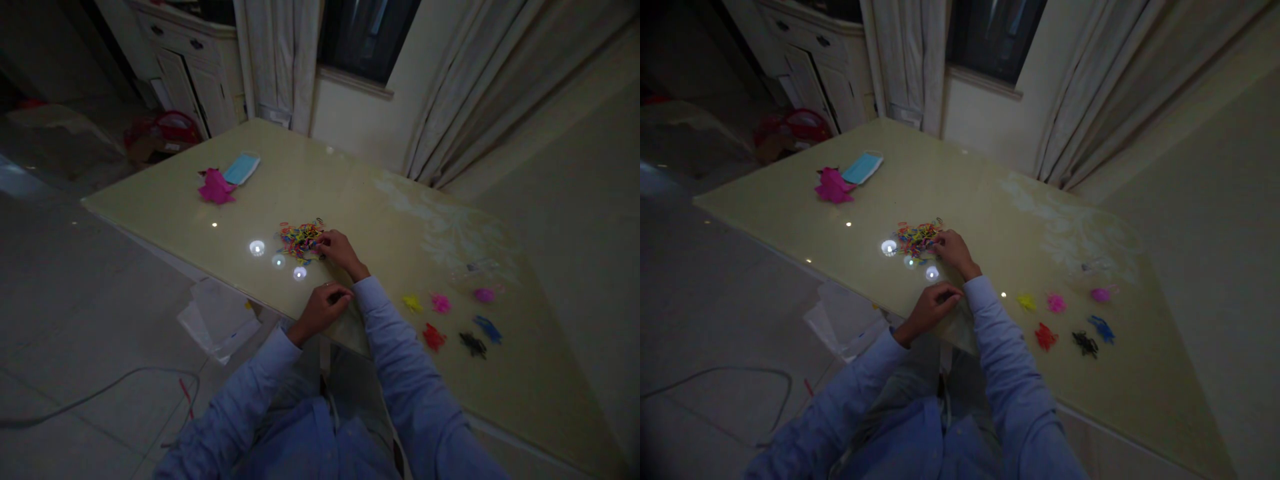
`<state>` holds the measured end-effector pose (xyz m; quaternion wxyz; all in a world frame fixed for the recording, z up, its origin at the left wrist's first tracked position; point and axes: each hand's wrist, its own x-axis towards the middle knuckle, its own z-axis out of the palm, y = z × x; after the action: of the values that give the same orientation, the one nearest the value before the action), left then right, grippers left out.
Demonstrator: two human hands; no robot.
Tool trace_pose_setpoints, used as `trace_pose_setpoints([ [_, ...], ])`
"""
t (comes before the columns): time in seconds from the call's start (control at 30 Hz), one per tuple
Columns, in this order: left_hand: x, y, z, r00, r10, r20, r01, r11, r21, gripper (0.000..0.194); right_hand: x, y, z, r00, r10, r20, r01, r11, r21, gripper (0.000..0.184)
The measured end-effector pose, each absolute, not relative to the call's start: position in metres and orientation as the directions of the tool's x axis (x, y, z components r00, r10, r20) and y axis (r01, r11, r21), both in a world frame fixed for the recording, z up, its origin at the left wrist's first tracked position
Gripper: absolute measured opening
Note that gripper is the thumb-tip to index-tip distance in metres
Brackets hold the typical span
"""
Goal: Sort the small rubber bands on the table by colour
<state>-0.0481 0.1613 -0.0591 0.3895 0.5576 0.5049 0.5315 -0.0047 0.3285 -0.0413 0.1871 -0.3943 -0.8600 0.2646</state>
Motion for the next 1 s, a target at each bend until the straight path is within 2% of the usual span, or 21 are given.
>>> trace_pose_setpoints([
  [0.33,-0.0479,0.1615,-0.0585,-0.075,0.976,0.207,0.152,-0.194,0.969,0.017,-0.0026,0.3274,-0.0392,-0.633,0.765,0.119,0.579,0.57,-0.582,0.02],
  [0.5,-0.0483,0.162,-0.0571,-0.071,0.974,0.215,0.154,-0.203,0.967,0.017,-0.0069,0.3281,-0.0381,-0.644,0.755,0.126,0.591,0.595,-0.545,0.018],
  [0.73,-0.0482,0.1615,-0.0573,-0.07,0.974,0.214,0.147,-0.202,0.968,0.018,-0.0084,0.3275,-0.0402,-0.63,0.764,0.142,0.573,0.58,-0.579,0.017],
  [0.87,-0.0482,0.1616,-0.0568,-0.07,0.978,0.196,0.14,-0.185,0.973,0.019,-0.0055,0.3274,-0.0419,-0.582,0.796,0.165,0.54,0.53,-0.654,0.014],
  [1.0,-0.0485,0.1616,-0.0567,-0.069,0.977,0.203,0.151,-0.191,0.97,0.018,-0.0048,0.3273,-0.0414,-0.514,0.85,0.119,0.384,0.352,-0.854,0.012],
])
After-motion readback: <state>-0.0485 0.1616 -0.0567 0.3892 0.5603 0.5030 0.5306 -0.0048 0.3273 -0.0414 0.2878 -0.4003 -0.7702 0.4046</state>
